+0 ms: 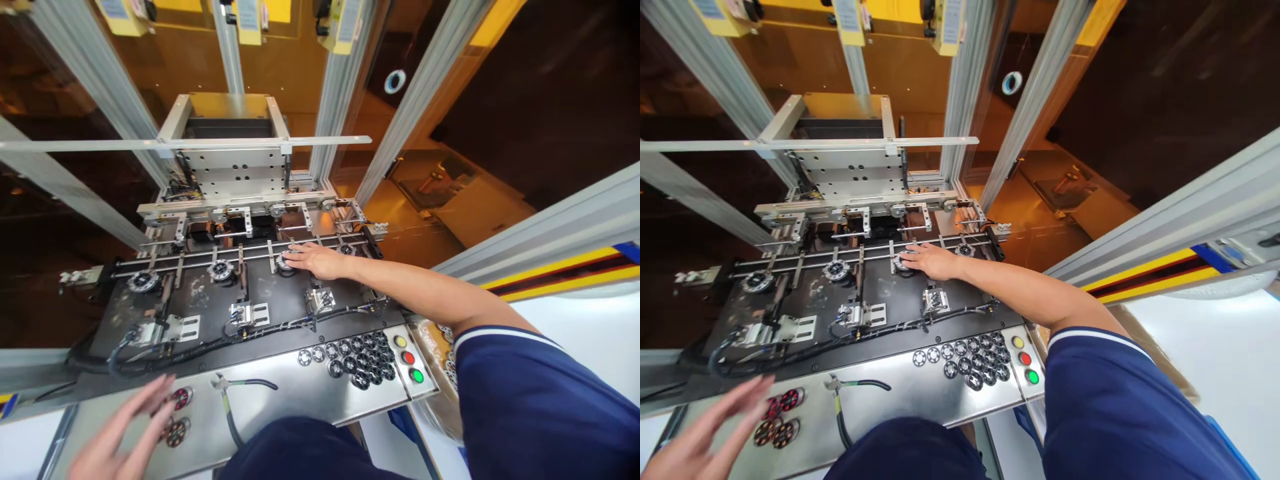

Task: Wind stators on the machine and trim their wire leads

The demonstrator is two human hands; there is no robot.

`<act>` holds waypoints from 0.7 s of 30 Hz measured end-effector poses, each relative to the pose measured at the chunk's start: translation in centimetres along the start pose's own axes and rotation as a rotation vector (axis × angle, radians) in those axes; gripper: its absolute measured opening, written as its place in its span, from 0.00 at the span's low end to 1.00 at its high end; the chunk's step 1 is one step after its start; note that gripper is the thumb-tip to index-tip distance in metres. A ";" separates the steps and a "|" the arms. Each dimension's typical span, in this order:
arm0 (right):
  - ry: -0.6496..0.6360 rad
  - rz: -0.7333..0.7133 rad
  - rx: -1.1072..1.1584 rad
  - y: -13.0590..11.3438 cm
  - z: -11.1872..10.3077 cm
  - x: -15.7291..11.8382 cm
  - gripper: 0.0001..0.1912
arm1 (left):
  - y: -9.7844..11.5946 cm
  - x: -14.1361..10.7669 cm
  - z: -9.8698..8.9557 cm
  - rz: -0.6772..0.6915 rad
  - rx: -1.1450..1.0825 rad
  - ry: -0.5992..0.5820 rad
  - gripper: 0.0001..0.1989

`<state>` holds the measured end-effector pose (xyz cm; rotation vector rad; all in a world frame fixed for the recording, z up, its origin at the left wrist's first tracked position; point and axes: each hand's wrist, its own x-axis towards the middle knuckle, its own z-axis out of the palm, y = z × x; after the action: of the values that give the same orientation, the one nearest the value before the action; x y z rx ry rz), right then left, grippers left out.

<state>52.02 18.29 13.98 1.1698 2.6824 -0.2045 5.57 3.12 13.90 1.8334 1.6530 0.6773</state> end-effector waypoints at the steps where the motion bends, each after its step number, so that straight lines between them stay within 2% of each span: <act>1: 0.005 0.002 -0.007 -0.1 0.0 0.0 0.35 | 1.3 2.2 0.1 0.112 0.081 0.004 0.23; 3: 0.013 0.003 -0.020 -0.2 0.1 0.1 0.35 | 3.4 7.0 1.4 0.366 0.263 0.059 0.23; 4: 0.016 0.002 -0.026 -0.2 0.1 0.1 0.35 | 4.1 9.4 2.4 0.423 0.304 0.056 0.25; 7: 0.023 -0.003 -0.039 -0.3 0.2 0.2 0.36 | 4.9 15.2 5.9 0.493 0.400 -0.011 0.26; 9: 0.026 -0.002 -0.043 -0.3 0.3 0.1 0.36 | 4.8 17.4 7.5 0.515 0.465 -0.049 0.26; 12: 0.037 -0.001 -0.039 -0.2 0.5 0.1 0.37 | 4.4 18.5 8.5 0.533 0.551 -0.088 0.26; 16: 0.056 -0.003 -0.026 -0.1 0.8 0.1 0.37 | 4.3 18.3 8.5 0.540 0.636 -0.127 0.27; 19: 0.058 -0.007 -0.025 -0.2 0.6 0.1 0.36 | 5.2 18.4 8.3 0.550 0.670 -0.159 0.28; 21: 0.055 -0.005 -0.030 -0.3 0.4 0.2 0.35 | 6.0 19.0 7.5 0.562 0.671 -0.174 0.30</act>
<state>51.76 18.12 13.55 1.1766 2.7256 -0.1340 17.10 20.96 12.68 2.7981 1.3336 0.1496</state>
